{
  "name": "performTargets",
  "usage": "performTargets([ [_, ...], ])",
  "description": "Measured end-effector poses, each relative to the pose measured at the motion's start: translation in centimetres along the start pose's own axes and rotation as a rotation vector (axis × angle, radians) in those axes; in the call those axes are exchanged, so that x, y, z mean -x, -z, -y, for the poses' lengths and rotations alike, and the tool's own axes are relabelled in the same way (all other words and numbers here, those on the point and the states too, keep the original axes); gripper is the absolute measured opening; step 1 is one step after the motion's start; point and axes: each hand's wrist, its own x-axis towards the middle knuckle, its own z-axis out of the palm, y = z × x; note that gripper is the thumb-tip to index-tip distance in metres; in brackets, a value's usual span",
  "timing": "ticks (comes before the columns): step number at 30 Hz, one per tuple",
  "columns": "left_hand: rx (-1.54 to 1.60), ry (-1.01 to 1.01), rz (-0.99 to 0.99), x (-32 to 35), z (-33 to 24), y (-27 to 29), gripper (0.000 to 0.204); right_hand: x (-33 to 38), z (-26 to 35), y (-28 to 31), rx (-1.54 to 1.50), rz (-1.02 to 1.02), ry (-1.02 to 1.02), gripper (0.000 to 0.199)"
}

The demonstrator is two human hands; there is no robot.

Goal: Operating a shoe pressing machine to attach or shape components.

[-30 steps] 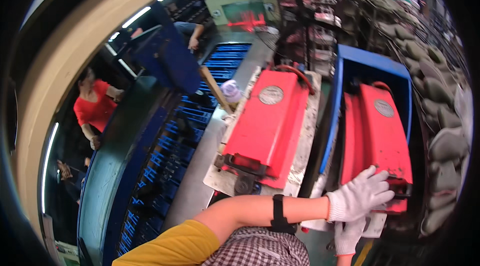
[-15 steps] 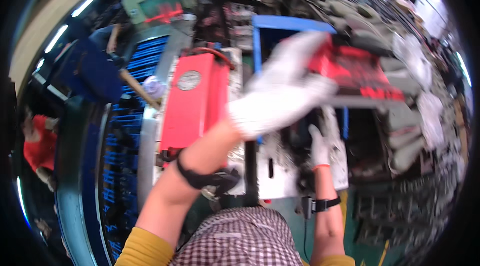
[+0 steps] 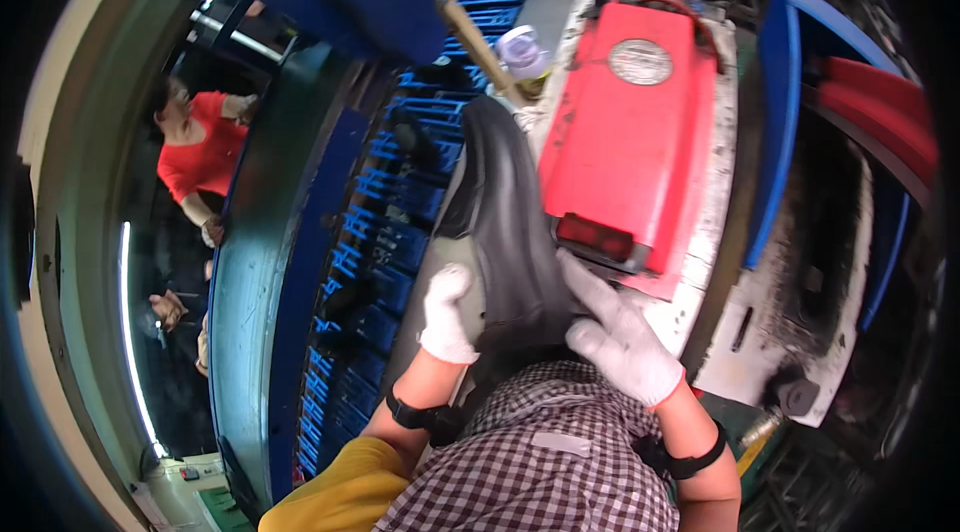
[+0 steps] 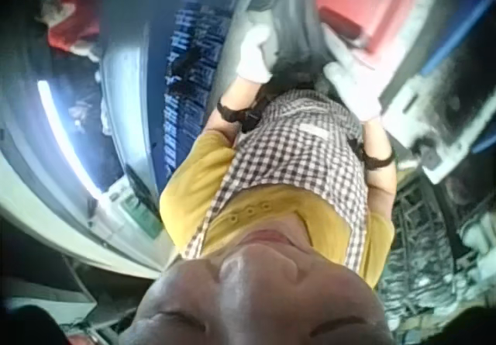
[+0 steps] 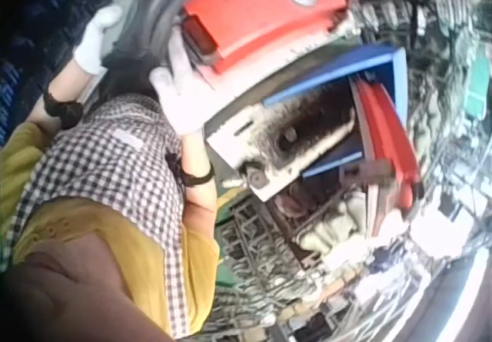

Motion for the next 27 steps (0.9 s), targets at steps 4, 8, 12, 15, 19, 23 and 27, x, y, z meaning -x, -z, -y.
performTargets([
  [4, 0.164, -0.080, -0.351, 0.2, -1.5, 10.2, 0.033, -1.4, -2.3, -3.1, 0.505, -0.290, 0.093, 0.043],
  [8, 0.004, -0.253, -0.551, -7.9, -1.7, 23.0, 0.050, -0.9, -5.6, -5.7, 0.841, -0.356, 0.082, 0.042],
  [12, -0.066, -0.105, -0.766, -18.3, -4.5, 34.8, 0.066, -0.5, -7.0, -6.2, 0.891, -0.370, 0.007, 0.044],
  [15, -0.262, -0.343, -0.883, -24.0, -7.1, 38.2, 0.083, -0.4, -7.2, -6.5, 0.919, -0.368, -0.045, 0.044],
  [19, -0.362, -0.320, -0.950, -29.2, -9.1, 38.3, 0.101, -0.1, -7.6, -6.8, 0.937, -0.340, -0.109, 0.045],
  [23, -0.853, -0.144, -0.972, -32.4, -10.5, 39.6, 0.105, 0.3, -8.2, -6.8, 0.969, -0.321, -0.117, 0.048],
  [27, -0.892, -0.272, -0.872, -28.5, -8.7, 41.1, 0.097, 0.8, -8.8, -6.7, 0.981, -0.308, -0.099, 0.047],
])
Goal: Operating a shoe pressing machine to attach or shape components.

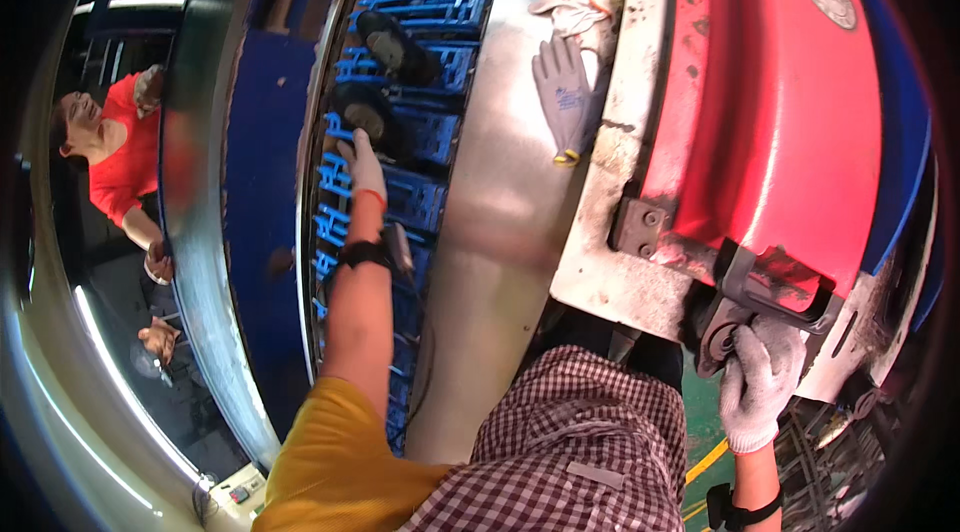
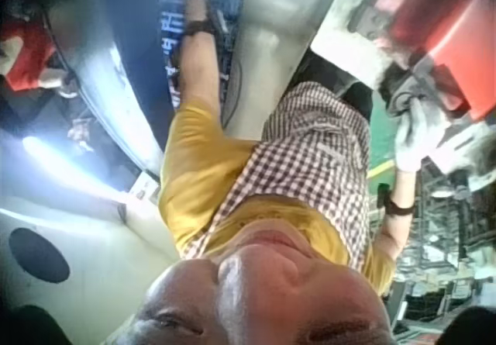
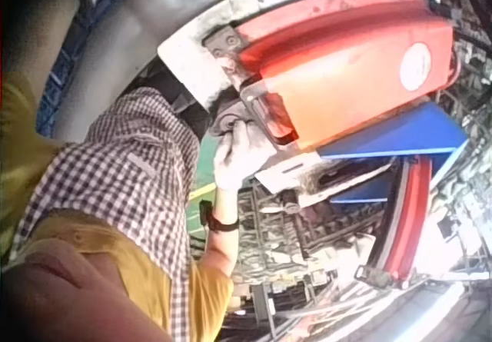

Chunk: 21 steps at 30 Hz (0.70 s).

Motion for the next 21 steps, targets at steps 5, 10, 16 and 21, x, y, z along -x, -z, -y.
performTargets([
  [5, 0.060, 0.032, -0.676, 12.6, 8.3, 8.1, 0.084, 0.7, -0.4, -0.4, 0.022, -0.016, -0.004, 0.042],
  [10, 0.570, 0.613, -0.516, 10.1, 17.4, 15.7, 0.080, 1.2, -0.9, -0.5, 0.042, 0.016, 0.002, 0.042],
  [16, 0.911, 0.749, -0.307, 5.3, 21.6, 17.2, 0.045, 0.9, -0.7, -0.8, 0.033, -0.036, 0.000, 0.041],
  [21, 0.897, 0.438, -0.249, 17.3, 17.5, 18.0, 0.045, -0.1, 0.3, -0.3, 0.000, -0.046, -0.024, 0.038],
])
